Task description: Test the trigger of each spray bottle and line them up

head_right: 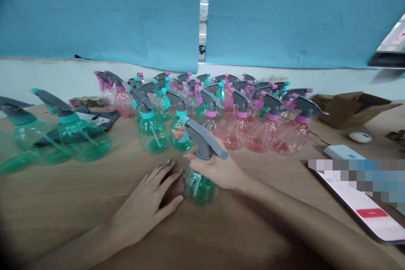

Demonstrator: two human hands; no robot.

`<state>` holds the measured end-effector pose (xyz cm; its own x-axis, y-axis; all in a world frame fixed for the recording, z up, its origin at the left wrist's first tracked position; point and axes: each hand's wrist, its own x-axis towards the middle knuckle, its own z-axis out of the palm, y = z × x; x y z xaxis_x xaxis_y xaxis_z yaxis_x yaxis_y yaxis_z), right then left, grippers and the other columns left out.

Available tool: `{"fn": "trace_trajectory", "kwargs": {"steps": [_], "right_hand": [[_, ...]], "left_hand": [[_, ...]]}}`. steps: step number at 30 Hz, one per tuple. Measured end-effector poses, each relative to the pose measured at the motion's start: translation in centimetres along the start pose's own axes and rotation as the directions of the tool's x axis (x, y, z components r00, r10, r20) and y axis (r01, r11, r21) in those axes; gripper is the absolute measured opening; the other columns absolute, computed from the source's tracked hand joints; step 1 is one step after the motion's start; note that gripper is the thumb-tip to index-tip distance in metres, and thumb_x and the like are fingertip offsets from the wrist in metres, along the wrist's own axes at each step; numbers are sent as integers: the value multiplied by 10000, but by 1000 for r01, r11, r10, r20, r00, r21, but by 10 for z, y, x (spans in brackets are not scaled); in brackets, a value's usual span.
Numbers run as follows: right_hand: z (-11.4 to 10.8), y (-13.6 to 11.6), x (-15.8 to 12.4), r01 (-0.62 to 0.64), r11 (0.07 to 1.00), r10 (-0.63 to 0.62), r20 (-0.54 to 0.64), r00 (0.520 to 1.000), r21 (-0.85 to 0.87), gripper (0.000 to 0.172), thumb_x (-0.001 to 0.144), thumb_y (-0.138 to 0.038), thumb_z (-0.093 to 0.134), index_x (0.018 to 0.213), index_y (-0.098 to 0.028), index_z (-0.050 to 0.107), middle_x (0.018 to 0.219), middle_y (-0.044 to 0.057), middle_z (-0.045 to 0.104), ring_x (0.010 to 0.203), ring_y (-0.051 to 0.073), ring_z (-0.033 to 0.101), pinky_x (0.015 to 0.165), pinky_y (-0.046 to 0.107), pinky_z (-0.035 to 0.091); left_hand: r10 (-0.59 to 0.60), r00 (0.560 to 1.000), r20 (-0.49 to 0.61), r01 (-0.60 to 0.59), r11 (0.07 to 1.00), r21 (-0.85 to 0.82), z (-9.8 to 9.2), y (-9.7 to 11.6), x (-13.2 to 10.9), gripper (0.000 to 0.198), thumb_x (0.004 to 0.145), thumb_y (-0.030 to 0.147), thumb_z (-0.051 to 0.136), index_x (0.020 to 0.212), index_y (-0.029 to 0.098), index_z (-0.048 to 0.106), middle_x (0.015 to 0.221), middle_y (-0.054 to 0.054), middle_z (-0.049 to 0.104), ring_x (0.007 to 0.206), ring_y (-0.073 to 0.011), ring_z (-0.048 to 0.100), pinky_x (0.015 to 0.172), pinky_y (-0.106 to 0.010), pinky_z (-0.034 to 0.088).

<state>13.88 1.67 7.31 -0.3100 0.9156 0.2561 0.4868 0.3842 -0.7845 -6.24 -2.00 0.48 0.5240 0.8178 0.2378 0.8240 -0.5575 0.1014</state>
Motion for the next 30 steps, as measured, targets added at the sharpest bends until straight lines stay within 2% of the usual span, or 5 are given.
{"fn": "trace_trajectory", "kwargs": {"steps": [8,14,20,23,30], "right_hand": [[0,-3,2,60,986,-65,29,997,153,131,733,-253,489,725,-248,619,739,-4,660,813,187,632,765,357,504],[0,1,3,159,945,-171,15,985,287,240,687,-131,483,889,-240,555,859,-3,638,816,164,615,770,342,493],[0,6,4,168,950,-177,10,984,264,205,710,-126,513,878,-236,560,901,-5,624,777,145,596,729,301,491],[-1,4,4,180,944,-199,40,979,278,220,722,-114,493,862,-235,612,905,-11,644,794,141,609,766,302,492],[0,5,0,112,982,-114,5,993,150,148,774,-285,542,766,-242,684,836,21,693,827,197,634,779,362,519]], "left_hand": [[11,1000,6,-11,1000,4,-2,2,0,486,884,432,437,1274,142,436,1352,-137,393,1249,-289,315,983,-466,303],[-3,1000,20,2,1000,11,-3,3,1,498,882,431,442,1283,134,432,1350,-143,396,1238,-294,333,978,-464,311],[2,1000,12,-2,1000,8,-3,3,2,497,883,427,446,1285,137,430,1356,-141,391,1243,-293,327,982,-465,307],[-3,1000,17,3,1000,10,-3,3,2,502,883,430,444,1285,132,432,1355,-145,392,1247,-294,322,983,-466,306],[-1,1000,24,1,1000,2,-4,3,3,507,882,431,443,1288,128,427,1354,-147,391,1251,-295,314,988,-467,300]]}}
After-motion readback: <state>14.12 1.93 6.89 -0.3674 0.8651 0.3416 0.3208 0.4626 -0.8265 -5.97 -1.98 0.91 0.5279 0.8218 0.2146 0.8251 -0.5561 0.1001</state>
